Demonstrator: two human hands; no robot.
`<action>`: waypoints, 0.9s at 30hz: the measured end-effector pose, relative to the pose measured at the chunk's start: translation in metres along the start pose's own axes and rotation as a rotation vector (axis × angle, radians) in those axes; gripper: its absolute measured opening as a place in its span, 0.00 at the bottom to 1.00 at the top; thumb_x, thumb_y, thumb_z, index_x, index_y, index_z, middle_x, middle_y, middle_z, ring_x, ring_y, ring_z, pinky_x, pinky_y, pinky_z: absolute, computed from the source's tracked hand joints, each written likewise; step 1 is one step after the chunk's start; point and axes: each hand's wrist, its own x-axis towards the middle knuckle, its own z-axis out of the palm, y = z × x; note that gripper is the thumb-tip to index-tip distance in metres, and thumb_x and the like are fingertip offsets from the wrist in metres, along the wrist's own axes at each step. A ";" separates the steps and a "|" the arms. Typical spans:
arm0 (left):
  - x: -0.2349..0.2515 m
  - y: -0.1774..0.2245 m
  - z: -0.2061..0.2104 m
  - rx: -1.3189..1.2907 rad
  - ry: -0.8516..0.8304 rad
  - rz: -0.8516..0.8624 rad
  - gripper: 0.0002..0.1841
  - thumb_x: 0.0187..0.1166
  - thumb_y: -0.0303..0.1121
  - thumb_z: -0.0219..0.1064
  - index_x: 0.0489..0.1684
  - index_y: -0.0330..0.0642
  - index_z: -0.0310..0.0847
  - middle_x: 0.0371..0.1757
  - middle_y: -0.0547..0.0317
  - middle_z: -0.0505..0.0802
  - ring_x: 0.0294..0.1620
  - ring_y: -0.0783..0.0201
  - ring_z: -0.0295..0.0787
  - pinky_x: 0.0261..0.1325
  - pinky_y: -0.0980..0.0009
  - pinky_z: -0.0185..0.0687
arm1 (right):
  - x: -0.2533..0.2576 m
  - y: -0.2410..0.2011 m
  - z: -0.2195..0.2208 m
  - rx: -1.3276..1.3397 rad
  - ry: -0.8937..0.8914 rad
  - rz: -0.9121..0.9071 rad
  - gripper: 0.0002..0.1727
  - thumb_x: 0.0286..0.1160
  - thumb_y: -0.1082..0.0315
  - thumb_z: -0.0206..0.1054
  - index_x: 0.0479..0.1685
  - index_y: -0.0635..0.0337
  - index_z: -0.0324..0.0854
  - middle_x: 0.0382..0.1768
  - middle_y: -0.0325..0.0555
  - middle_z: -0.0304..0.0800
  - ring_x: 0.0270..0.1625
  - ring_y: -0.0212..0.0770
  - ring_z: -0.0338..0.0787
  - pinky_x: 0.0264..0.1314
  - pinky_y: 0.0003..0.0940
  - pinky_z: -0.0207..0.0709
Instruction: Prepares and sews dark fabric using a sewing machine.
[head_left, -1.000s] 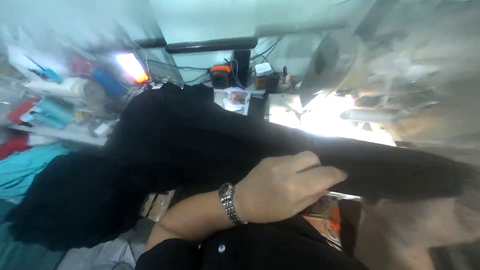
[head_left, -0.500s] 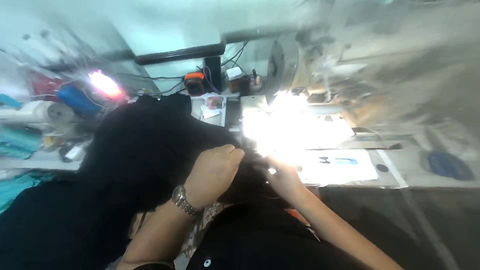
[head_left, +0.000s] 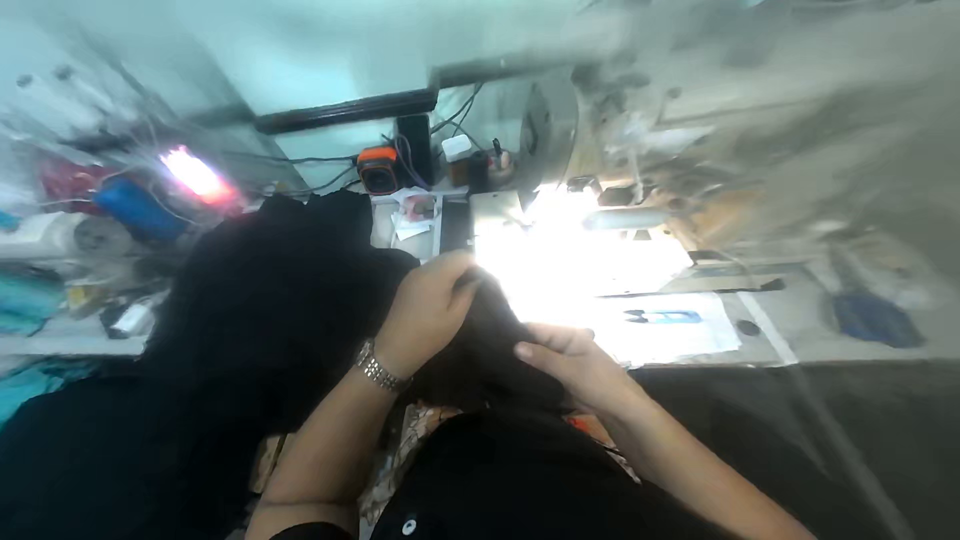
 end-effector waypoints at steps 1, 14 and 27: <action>0.010 0.004 0.000 0.044 -0.025 0.002 0.05 0.83 0.30 0.66 0.46 0.42 0.88 0.40 0.60 0.92 0.41 0.68 0.90 0.48 0.66 0.89 | 0.000 -0.007 -0.004 0.000 0.030 -0.005 0.08 0.84 0.64 0.66 0.45 0.55 0.90 0.38 0.34 0.95 0.40 0.26 0.92 0.47 0.26 0.88; 0.116 -0.040 0.093 0.287 -0.289 -0.098 0.12 0.81 0.36 0.67 0.51 0.41 0.91 0.50 0.47 0.95 0.55 0.47 0.93 0.59 0.44 0.86 | 0.018 0.013 -0.054 -0.967 0.464 -0.016 0.17 0.88 0.67 0.57 0.64 0.50 0.91 0.54 0.44 0.97 0.56 0.33 0.94 0.64 0.33 0.85; 0.165 -0.031 0.092 0.143 -0.445 -0.234 0.16 0.77 0.31 0.72 0.56 0.28 0.85 0.57 0.34 0.91 0.65 0.42 0.86 0.69 0.44 0.77 | 0.040 -0.006 -0.050 -1.262 0.529 -0.029 0.17 0.89 0.66 0.57 0.59 0.55 0.93 0.54 0.51 0.96 0.61 0.48 0.94 0.68 0.45 0.82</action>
